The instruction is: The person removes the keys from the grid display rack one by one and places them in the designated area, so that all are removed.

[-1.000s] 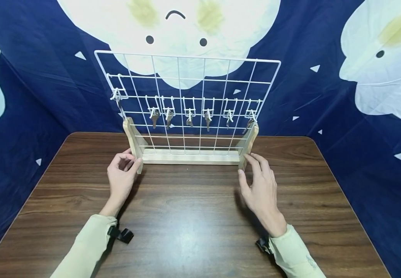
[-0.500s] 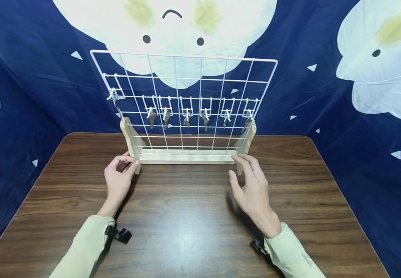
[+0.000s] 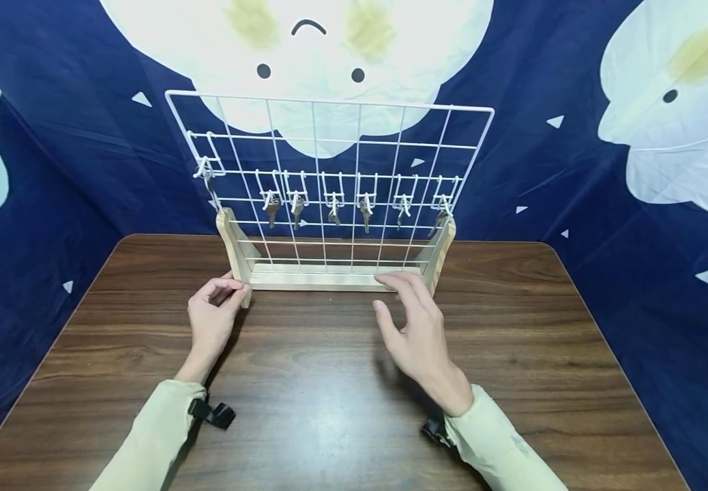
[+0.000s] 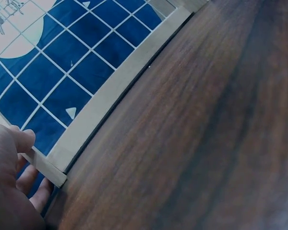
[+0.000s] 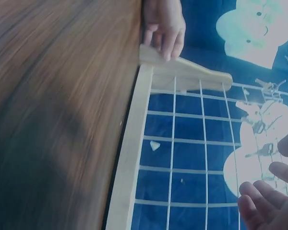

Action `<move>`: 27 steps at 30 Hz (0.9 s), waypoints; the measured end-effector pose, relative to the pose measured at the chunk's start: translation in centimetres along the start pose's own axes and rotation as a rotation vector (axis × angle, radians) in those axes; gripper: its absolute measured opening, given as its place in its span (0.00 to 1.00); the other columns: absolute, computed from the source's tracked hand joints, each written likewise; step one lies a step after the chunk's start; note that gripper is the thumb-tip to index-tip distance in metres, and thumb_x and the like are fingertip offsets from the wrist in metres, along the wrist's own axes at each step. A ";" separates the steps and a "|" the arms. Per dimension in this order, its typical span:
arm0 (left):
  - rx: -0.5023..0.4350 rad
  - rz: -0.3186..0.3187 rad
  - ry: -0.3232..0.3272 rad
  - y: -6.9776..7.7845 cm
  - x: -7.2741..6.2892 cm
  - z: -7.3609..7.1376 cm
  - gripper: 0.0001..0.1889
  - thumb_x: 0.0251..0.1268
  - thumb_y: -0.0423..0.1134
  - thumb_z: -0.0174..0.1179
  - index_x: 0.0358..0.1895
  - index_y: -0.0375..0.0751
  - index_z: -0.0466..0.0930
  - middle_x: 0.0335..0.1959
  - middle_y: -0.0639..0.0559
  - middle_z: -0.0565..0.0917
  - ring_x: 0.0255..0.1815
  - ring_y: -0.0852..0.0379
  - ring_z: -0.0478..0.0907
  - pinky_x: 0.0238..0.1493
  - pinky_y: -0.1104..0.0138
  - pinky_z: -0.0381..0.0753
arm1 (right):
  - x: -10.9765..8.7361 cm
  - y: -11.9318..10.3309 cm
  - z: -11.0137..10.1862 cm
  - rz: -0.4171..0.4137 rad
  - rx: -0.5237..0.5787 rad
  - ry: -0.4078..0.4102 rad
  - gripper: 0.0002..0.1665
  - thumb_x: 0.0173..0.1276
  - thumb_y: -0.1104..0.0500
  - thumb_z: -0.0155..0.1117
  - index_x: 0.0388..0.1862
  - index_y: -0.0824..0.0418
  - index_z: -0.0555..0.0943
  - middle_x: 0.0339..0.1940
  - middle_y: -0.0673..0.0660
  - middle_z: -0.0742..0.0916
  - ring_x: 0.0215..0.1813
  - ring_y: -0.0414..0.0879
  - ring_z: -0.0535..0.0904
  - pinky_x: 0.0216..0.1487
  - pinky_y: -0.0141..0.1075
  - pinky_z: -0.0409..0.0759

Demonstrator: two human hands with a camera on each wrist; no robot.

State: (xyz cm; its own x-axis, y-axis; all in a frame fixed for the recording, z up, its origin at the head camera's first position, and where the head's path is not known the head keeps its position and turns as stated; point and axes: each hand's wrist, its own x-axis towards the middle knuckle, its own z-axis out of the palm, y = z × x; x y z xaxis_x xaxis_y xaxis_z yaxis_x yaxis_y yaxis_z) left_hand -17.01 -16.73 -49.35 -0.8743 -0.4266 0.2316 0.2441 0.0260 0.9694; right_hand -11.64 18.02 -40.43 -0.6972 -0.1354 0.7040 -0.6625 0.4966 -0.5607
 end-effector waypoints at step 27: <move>-0.025 -0.002 0.010 0.3 -0.2 0.1 0.06 0.65 0.17 0.72 0.40 0.16 0.85 0.55 0.42 0.92 0.50 0.67 0.90 0.54 0.76 0.88 | 2.9 -5.2 5.9 0.087 0.287 -0.053 0.15 0.74 0.70 0.70 0.58 0.63 0.88 0.47 0.58 0.91 0.46 0.46 0.86 0.48 0.35 0.87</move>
State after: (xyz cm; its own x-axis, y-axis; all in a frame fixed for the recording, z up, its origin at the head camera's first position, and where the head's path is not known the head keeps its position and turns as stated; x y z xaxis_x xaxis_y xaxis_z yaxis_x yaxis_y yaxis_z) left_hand -16.79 -16.59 -49.10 -0.8706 -0.4356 0.2286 0.2527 0.0027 0.9675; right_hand -11.85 9.93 -38.05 -0.7633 -0.1506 0.6283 -0.6444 0.2467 -0.7238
